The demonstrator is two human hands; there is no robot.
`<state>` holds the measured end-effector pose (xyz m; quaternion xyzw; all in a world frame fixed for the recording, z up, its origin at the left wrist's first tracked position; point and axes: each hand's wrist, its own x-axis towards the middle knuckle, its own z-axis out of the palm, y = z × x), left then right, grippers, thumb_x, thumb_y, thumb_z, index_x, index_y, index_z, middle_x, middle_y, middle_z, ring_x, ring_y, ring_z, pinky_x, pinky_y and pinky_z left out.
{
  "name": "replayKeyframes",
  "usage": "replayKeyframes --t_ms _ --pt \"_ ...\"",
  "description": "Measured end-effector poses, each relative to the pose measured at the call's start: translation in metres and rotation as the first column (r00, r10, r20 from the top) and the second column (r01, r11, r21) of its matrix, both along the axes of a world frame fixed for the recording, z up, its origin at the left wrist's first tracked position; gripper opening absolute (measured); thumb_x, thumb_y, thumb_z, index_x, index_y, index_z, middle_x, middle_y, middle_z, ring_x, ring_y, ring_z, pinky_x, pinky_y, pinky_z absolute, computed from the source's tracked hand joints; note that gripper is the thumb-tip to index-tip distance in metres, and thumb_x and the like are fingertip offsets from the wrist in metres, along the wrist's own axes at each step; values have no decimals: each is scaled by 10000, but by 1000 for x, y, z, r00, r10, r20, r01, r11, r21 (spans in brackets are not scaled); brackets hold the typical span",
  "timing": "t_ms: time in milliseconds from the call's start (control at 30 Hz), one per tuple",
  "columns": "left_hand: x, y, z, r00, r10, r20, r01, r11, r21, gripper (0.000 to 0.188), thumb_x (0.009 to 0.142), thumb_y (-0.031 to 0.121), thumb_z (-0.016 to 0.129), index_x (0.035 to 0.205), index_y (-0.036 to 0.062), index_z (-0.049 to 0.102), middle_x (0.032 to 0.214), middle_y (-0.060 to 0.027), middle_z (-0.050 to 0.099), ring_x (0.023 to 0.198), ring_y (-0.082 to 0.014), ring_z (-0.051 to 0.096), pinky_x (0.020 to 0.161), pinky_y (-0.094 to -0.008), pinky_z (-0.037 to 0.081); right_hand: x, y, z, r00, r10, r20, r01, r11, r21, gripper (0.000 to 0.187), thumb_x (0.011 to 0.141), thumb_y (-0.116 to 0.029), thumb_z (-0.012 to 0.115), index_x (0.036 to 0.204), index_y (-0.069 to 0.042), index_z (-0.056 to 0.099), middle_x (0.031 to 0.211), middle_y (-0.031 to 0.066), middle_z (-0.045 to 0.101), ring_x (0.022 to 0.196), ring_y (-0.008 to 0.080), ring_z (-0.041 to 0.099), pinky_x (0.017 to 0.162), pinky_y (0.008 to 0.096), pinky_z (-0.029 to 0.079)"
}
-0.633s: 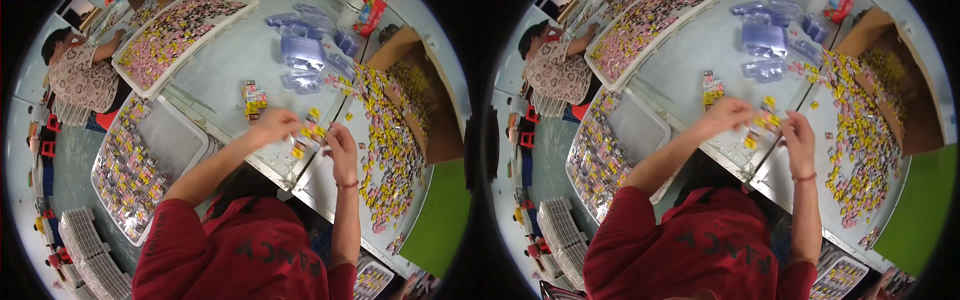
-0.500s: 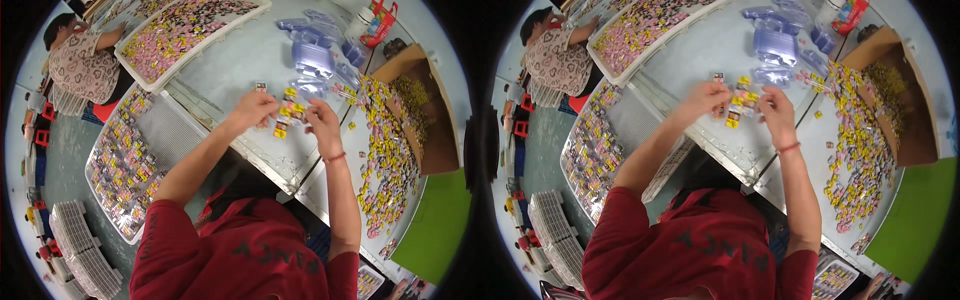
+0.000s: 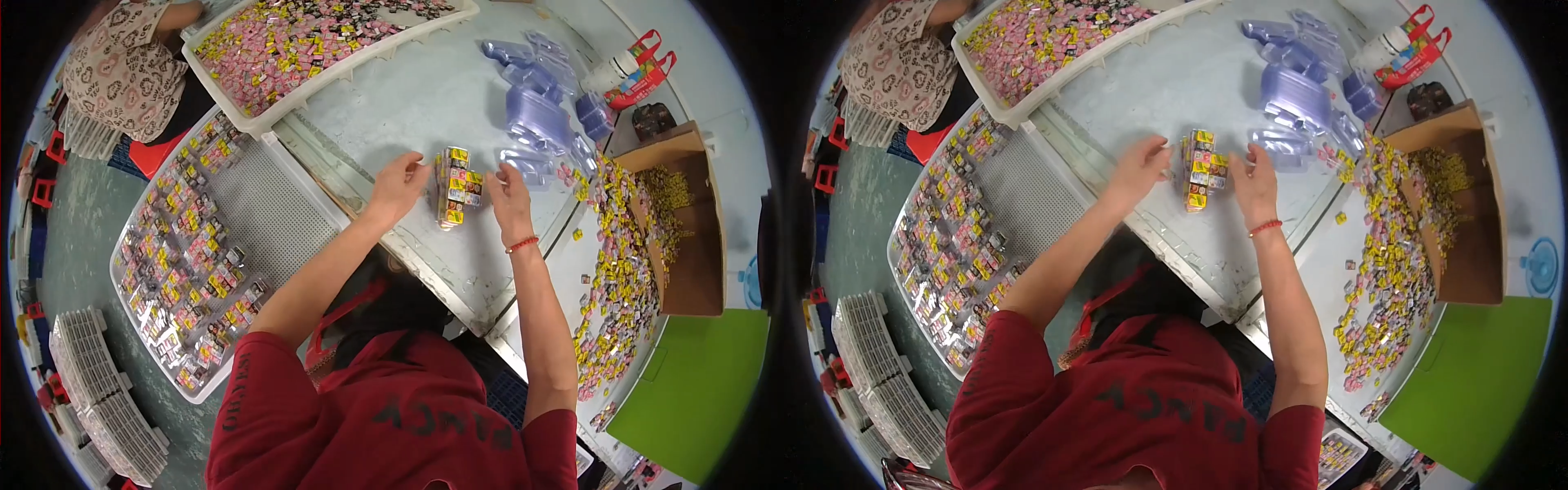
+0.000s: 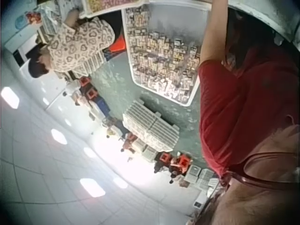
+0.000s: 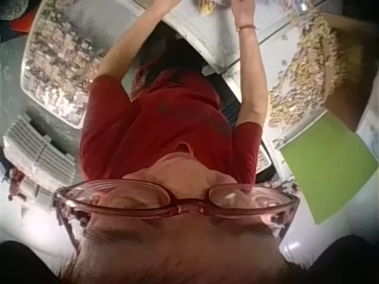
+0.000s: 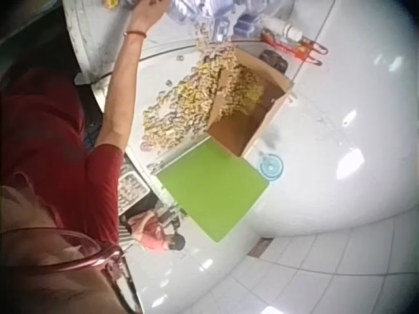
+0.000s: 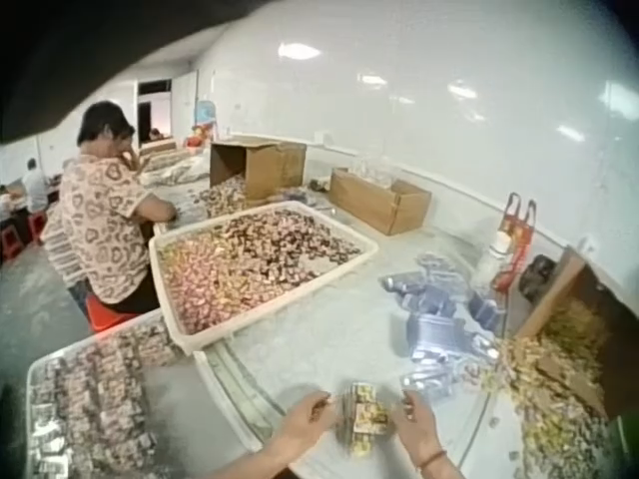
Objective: Organize and stack small colorful items from a bulk pile into a plastic tray.
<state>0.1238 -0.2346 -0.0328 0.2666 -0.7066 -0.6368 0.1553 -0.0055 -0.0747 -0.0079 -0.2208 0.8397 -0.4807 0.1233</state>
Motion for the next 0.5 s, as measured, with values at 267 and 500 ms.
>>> replayKeyframes --t_ms 267,500 --pt "11 46 34 978 159 -135 -22 722 692 784 961 560 390 1416 -69 289 1486 -182 320 1379 -284 305 1123 -393 259 -2 -1 -12 957 79 280 -83 997 3 426 954 -294 547 1236 25 534 1036 60 601 903 110 543 741 263 452" --pt "18 45 29 961 249 -115 -76 644 762 839 955 565 400 1441 -85 189 1498 -227 259 1391 -305 273 1141 -394 231 -5 -4 4 858 176 482 -156 984 -81 351 964 -238 535 1208 14 555 1019 31 609 903 93 555 753 250 455"
